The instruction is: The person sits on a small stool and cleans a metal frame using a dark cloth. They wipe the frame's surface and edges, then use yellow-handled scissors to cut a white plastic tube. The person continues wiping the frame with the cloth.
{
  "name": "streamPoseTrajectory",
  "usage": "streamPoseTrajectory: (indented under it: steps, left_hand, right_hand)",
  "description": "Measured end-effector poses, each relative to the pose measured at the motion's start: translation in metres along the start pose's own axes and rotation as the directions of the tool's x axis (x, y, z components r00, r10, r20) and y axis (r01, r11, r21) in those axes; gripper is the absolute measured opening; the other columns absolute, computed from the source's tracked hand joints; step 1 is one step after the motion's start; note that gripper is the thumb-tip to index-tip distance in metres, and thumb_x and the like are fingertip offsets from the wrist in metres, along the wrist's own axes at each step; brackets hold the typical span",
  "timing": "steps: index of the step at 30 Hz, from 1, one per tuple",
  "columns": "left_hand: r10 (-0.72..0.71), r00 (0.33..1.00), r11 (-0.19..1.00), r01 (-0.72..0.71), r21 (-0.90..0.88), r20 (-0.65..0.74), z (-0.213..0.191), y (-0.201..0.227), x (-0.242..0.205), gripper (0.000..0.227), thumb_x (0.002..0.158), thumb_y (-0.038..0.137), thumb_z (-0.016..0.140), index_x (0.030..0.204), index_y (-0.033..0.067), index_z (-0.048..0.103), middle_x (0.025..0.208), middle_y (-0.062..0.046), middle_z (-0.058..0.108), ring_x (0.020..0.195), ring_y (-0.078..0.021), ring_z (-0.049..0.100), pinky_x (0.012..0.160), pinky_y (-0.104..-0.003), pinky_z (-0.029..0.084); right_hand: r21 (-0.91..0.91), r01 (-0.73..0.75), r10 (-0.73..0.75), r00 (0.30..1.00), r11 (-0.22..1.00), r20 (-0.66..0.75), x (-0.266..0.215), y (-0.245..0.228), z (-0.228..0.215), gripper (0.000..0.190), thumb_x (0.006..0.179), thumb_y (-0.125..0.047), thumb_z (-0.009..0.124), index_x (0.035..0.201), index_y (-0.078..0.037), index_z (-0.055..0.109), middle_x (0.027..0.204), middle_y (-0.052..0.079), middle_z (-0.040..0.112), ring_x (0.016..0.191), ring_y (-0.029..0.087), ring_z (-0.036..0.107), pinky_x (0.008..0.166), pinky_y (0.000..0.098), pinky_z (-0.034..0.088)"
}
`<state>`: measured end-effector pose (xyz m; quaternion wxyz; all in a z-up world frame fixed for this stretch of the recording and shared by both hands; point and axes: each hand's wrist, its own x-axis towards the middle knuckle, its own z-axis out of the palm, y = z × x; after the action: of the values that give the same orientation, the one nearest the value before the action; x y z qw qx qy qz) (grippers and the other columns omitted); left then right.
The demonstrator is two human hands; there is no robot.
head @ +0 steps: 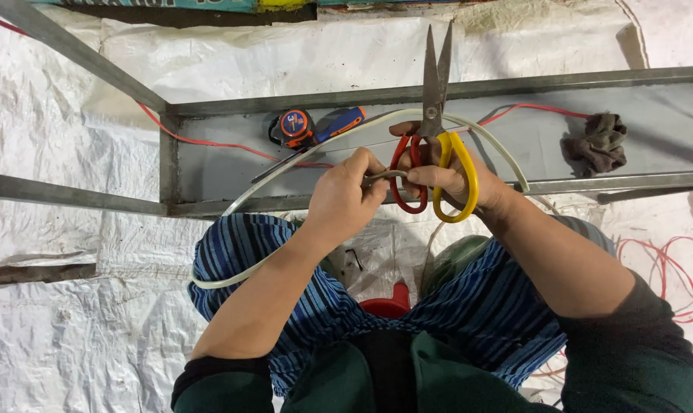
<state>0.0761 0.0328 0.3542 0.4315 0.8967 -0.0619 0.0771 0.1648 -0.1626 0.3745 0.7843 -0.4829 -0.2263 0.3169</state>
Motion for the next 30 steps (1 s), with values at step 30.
streamPoseTrajectory:
  steps: [30]
  left_hand:
    - [-0.049, 0.995, 0.936, 0.077, -0.344, 0.091, -0.008, 0.009, 0.008, 0.033, 0.095, 0.040, 0.076, 0.102, 0.0091, 0.065, 0.085, -0.018, 0.072, 0.080, -0.0347, 0.074, 0.065, -0.045, 0.058]
  right_hand:
    - [-0.185, 0.039, 0.008, 0.969, 0.982, 0.247, 0.004, 0.005, -0.011, 0.032, 0.086, -0.003, 0.072, 0.113, 0.012, 0.065, 0.084, 0.020, 0.071, 0.072, 0.025, 0.074, 0.068, 0.0351, 0.062]
